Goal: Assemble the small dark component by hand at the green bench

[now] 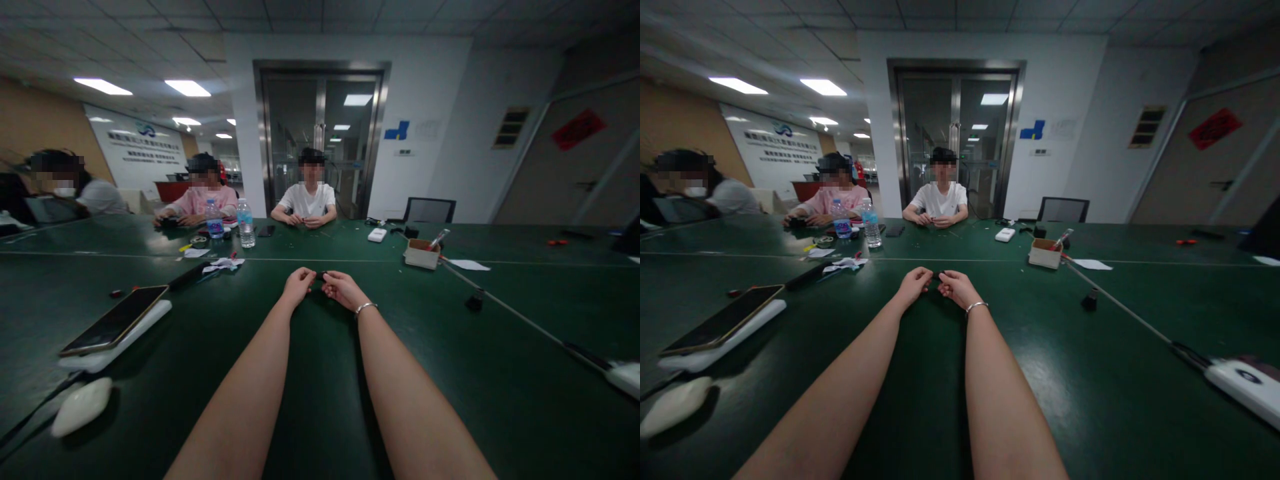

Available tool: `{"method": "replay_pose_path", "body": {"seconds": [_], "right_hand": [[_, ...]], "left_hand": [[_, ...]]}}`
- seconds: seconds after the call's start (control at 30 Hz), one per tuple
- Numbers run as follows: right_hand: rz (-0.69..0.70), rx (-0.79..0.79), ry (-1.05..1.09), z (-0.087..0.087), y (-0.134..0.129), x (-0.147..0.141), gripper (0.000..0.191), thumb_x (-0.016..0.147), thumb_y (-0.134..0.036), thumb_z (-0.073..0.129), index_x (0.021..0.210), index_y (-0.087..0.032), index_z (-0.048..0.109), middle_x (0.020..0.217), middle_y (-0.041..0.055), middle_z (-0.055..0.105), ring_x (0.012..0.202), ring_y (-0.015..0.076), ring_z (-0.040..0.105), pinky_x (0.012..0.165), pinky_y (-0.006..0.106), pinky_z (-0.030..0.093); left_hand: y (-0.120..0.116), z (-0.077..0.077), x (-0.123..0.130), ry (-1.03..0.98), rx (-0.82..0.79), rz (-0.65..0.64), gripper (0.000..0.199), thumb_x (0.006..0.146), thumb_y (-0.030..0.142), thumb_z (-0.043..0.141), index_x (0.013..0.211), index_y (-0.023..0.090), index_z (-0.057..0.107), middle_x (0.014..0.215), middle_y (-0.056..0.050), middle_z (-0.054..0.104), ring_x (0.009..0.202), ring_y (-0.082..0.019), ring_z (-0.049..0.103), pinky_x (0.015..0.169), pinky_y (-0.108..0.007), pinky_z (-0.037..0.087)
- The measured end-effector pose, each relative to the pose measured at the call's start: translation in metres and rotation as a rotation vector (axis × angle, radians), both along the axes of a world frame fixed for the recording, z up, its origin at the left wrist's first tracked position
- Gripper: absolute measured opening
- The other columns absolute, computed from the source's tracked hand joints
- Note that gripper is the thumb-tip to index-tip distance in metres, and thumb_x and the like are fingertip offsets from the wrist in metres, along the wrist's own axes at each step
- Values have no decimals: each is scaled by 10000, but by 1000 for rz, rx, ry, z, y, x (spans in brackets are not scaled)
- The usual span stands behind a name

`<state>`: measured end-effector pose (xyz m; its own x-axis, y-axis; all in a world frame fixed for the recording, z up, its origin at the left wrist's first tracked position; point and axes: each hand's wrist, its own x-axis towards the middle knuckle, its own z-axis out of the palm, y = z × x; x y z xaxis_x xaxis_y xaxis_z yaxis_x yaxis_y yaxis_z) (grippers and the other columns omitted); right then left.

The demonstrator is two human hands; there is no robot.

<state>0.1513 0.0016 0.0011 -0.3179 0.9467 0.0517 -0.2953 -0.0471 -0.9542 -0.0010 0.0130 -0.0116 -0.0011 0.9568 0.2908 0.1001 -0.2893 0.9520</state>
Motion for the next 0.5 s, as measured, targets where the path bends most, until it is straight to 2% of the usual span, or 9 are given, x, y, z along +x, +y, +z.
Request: {"method": "replay_pose_path", "body": {"seconds": [0.17,0.5], "right_hand": [[-23,54,-98,-2,3,1,185,791,-197,624,940,-106,562,520,14,583,435,91,523,408,186,405],[-10,122,-108,-9,7,2,236,789,-152,607,1018,-121,560,560,6,613,483,96,578,467,194,474]], "left_hand": [[0,-1,0,17,-11,-5,275,702,422,596,719,147,584,604,-5,540,547,-94,496,468,-188,405],[6,-4,-3,186,-34,73,380,749,520,497,641,166,585,510,9,523,425,-93,453,459,-224,359]]}}
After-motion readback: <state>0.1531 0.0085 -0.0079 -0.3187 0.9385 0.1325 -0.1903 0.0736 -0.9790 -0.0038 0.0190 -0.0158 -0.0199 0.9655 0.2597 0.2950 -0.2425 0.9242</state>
